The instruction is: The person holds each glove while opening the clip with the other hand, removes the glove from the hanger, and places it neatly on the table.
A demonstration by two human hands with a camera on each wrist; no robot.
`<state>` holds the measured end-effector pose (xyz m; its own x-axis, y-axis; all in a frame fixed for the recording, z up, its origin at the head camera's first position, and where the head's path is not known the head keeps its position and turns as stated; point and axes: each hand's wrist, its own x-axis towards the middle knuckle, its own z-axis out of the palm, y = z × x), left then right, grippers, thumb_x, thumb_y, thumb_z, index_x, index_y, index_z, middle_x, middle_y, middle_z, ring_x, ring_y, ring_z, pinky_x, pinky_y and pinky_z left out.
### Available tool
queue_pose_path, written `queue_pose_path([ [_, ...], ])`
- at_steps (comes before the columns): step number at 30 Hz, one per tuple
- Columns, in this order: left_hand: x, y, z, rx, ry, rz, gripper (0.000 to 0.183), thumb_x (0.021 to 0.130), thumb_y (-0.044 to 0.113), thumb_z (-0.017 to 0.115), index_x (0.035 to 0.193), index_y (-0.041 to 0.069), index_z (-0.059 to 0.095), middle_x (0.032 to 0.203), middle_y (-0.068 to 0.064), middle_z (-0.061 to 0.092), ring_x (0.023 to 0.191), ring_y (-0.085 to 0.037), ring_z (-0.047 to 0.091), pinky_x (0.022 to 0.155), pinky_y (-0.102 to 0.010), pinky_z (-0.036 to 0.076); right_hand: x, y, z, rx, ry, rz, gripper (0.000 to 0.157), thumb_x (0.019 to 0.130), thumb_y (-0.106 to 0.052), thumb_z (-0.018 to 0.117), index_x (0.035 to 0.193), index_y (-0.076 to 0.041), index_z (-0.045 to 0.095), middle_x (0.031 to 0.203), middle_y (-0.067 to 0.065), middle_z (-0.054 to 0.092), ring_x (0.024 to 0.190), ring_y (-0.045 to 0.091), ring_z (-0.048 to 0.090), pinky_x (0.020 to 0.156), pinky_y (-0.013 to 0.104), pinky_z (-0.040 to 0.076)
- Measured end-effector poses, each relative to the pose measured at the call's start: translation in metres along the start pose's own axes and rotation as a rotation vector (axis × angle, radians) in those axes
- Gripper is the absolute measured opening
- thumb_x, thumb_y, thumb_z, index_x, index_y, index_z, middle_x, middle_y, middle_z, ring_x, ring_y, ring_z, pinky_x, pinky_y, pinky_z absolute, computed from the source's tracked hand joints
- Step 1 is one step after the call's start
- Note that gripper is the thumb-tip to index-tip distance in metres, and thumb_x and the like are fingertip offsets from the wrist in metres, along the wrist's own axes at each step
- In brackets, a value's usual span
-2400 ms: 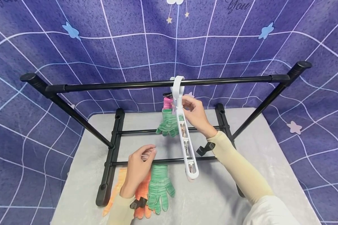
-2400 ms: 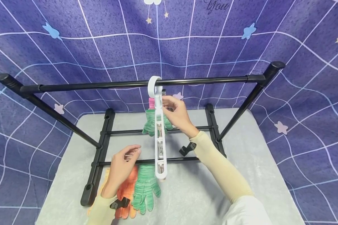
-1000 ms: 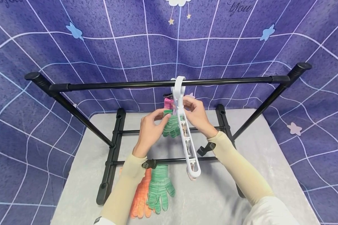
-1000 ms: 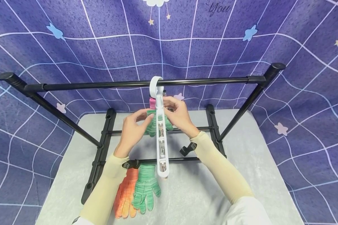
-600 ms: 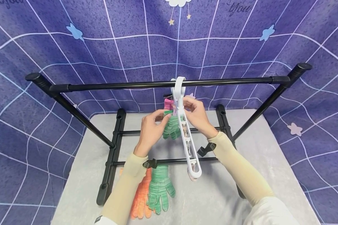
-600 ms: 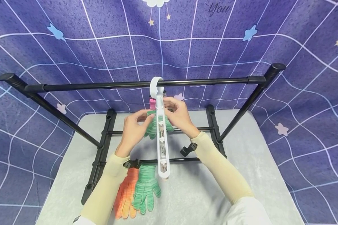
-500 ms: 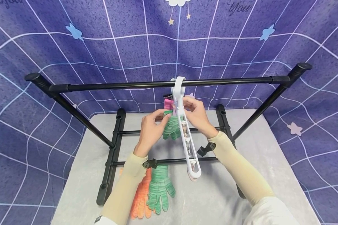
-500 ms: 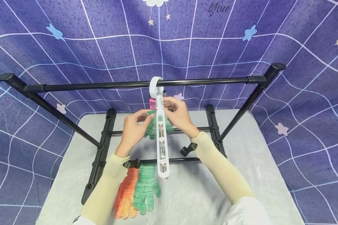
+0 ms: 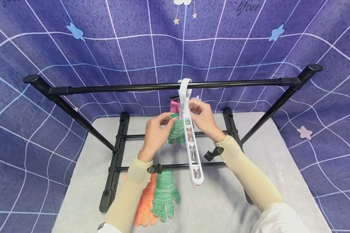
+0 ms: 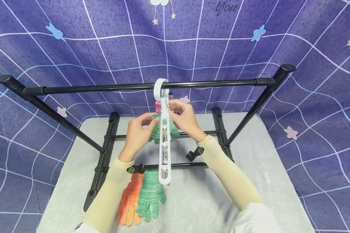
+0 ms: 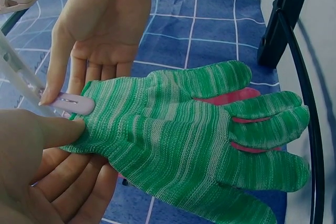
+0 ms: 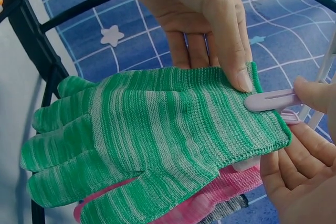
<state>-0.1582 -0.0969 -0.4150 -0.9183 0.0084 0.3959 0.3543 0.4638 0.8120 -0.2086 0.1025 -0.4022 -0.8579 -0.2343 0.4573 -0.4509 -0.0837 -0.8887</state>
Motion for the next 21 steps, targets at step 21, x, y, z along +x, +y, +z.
queue_pose_path([
  [21,-0.0004,0.0033,-0.0006,0.009,-0.001,0.001,0.019,0.101,0.026,0.078,0.114,0.013,0.083,0.095,-0.005,0.081,0.086,-0.020,0.077,0.086,-0.045,0.060,-0.0004,0.0014,-0.0001,0.000,0.032,0.011,0.020,0.095,0.004,0.075,0.113,0.013,0.073,0.093,0.006,0.075,0.088,0.010,0.072,0.089,0.028,0.058],
])
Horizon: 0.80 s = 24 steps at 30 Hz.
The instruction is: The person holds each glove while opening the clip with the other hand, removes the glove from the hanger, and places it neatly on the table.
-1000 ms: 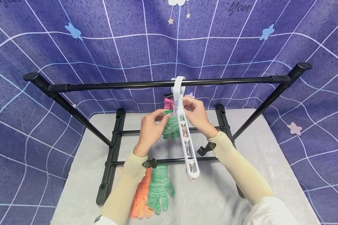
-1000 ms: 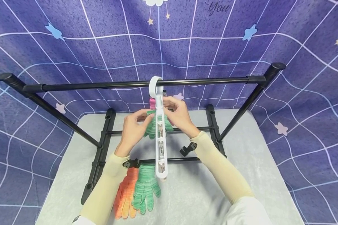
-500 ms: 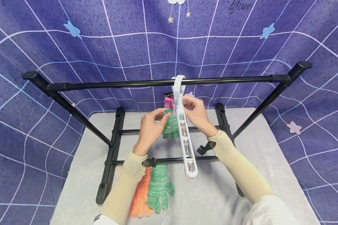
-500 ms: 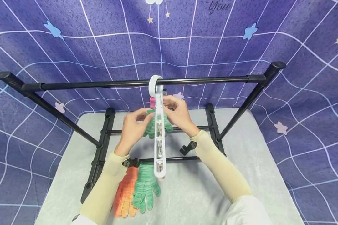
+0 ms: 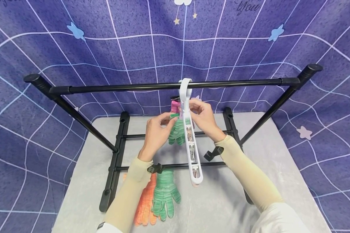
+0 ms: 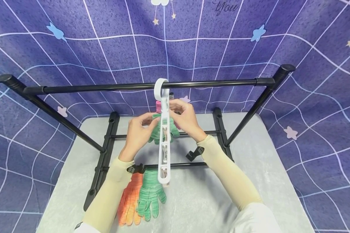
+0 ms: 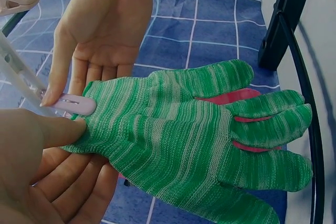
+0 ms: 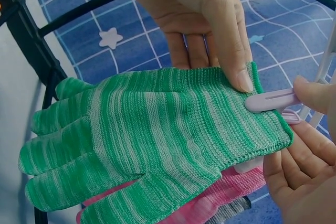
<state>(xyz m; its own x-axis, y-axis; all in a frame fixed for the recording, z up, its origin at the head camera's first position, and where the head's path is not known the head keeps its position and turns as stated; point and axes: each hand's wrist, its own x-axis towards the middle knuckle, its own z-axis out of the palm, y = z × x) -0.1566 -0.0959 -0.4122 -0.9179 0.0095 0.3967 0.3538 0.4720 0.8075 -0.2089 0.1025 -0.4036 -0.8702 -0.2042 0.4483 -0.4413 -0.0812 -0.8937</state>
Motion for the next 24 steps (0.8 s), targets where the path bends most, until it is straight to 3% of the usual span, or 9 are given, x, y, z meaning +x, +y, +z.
queue_pose_path([
  [5,0.0001,-0.0007,0.0009,0.006,0.004,0.000,0.019,0.101,0.026,0.078,0.114,0.013,0.083,0.095,-0.005,0.081,0.087,-0.020,0.077,0.086,-0.046,0.060,0.0003,-0.0007,0.0000,-0.009,0.004,0.004,0.018,0.095,0.007,0.073,0.112,0.013,0.073,0.090,-0.001,0.075,0.085,0.010,0.071,0.086,0.026,0.057],
  [24,-0.0004,-0.0006,0.0020,-0.010,-0.004,-0.018,0.019,0.101,0.026,0.077,0.116,0.014,0.082,0.097,-0.005,0.082,0.088,-0.018,0.077,0.085,-0.042,0.060,0.0011,0.0012,-0.0004,-0.005,0.013,-0.016,0.016,0.093,0.007,0.074,0.107,0.012,0.073,0.089,0.012,0.075,0.083,0.012,0.072,0.083,0.026,0.057],
])
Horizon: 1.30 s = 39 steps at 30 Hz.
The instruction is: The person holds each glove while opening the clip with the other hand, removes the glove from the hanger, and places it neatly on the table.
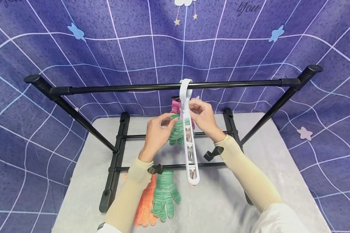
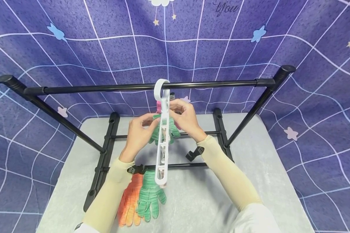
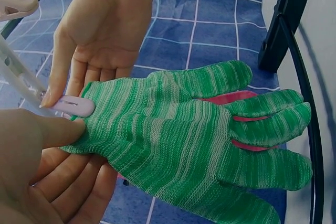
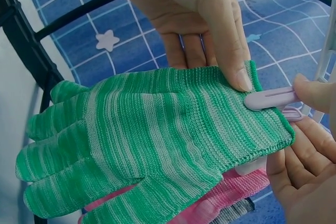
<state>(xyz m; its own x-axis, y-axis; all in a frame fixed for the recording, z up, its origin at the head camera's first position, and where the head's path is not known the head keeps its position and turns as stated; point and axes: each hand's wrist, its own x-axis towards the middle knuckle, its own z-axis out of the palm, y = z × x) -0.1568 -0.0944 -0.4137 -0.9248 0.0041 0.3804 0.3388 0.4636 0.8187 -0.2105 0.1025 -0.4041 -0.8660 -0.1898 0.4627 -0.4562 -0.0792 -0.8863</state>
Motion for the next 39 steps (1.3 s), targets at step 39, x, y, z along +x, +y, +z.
queue_pose_path([
  [39,-0.0062,-0.0008,-0.0010,-0.025,0.005,0.005,0.019,0.101,0.025,0.078,0.114,0.012,0.083,0.096,-0.004,0.082,0.085,-0.016,0.077,0.082,-0.039,0.062,0.0005,-0.0028,0.0032,0.012,-0.002,-0.076,0.009,0.092,0.013,0.072,0.101,0.014,0.073,0.087,-0.003,0.073,0.081,0.012,0.070,0.081,0.025,0.058],
])
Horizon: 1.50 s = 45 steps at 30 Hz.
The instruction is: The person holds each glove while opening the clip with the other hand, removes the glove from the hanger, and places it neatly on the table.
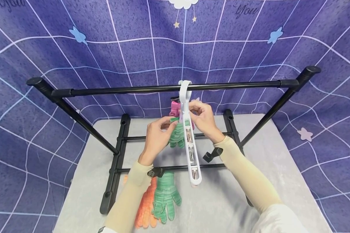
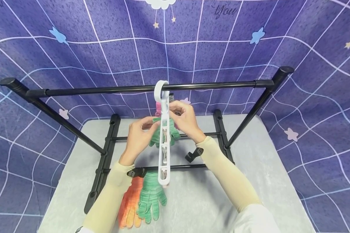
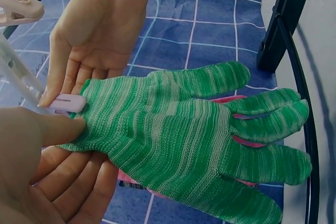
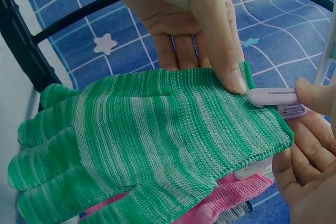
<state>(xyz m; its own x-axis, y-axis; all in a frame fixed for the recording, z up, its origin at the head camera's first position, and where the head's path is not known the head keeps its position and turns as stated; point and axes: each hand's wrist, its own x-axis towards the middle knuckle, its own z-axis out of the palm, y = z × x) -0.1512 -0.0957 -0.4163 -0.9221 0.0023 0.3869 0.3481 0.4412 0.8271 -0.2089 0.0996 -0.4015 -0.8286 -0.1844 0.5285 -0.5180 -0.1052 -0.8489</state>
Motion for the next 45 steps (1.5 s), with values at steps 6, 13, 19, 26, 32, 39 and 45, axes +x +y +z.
queue_pose_path([
  [6,0.000,0.000,0.000,0.005,-0.003,-0.001,0.019,0.100,0.024,0.079,0.114,0.011,0.083,0.095,-0.005,0.082,0.085,-0.017,0.078,0.082,-0.039,0.063,0.001,0.001,-0.001,-0.010,0.001,-0.009,0.009,0.092,0.014,0.072,0.101,0.014,0.074,0.086,-0.004,0.072,0.080,0.012,0.070,0.079,0.025,0.058],
  [13,-0.003,-0.002,0.001,-0.007,-0.024,-0.020,0.019,0.100,0.023,0.079,0.113,0.010,0.083,0.095,-0.005,0.082,0.084,-0.016,0.077,0.081,-0.037,0.063,0.000,0.000,0.000,0.002,0.001,-0.004,0.008,0.092,0.014,0.070,0.100,0.015,0.073,0.088,-0.003,0.072,0.080,0.012,0.070,0.079,0.025,0.058],
  [19,-0.008,-0.006,0.002,-0.021,-0.026,-0.037,0.019,0.100,0.022,0.079,0.114,0.011,0.083,0.097,-0.004,0.082,0.084,-0.016,0.077,0.081,-0.036,0.064,-0.001,0.000,-0.001,0.014,0.007,-0.007,0.009,0.091,0.016,0.069,0.100,0.016,0.072,0.088,-0.007,0.074,0.080,0.012,0.070,0.080,0.027,0.058],
  [26,-0.017,-0.010,0.002,-0.033,-0.020,-0.060,0.019,0.100,0.025,0.078,0.112,0.011,0.084,0.095,-0.005,0.081,0.084,-0.017,0.078,0.080,-0.035,0.065,-0.001,0.001,0.000,0.028,0.014,0.002,0.011,0.090,0.016,0.068,0.101,0.018,0.071,0.087,-0.006,0.074,0.080,0.011,0.071,0.081,0.026,0.058],
  [32,-0.022,-0.012,0.001,-0.028,-0.028,-0.072,0.022,0.100,0.028,0.078,0.115,0.012,0.083,0.098,-0.005,0.081,0.086,-0.017,0.078,0.081,-0.035,0.064,0.000,0.001,0.000,0.038,0.018,-0.004,0.011,0.090,0.017,0.068,0.100,0.018,0.071,0.086,-0.003,0.073,0.080,0.011,0.071,0.081,0.025,0.058],
  [39,-0.026,-0.013,0.000,-0.045,-0.026,-0.068,0.021,0.100,0.025,0.079,0.113,0.009,0.083,0.096,-0.006,0.081,0.085,-0.018,0.078,0.080,-0.036,0.065,0.001,0.001,0.000,0.042,0.023,0.001,0.011,0.089,0.019,0.068,0.100,0.020,0.071,0.085,-0.003,0.074,0.080,0.011,0.071,0.081,0.025,0.059],
  [45,-0.033,-0.015,-0.001,-0.059,-0.031,-0.103,0.023,0.100,0.026,0.080,0.114,0.008,0.083,0.098,-0.006,0.081,0.087,-0.018,0.078,0.083,-0.034,0.064,0.001,0.001,0.000,0.037,0.024,0.002,0.011,0.089,0.018,0.069,0.100,0.020,0.071,0.086,-0.003,0.074,0.079,0.010,0.071,0.080,0.025,0.058],
])
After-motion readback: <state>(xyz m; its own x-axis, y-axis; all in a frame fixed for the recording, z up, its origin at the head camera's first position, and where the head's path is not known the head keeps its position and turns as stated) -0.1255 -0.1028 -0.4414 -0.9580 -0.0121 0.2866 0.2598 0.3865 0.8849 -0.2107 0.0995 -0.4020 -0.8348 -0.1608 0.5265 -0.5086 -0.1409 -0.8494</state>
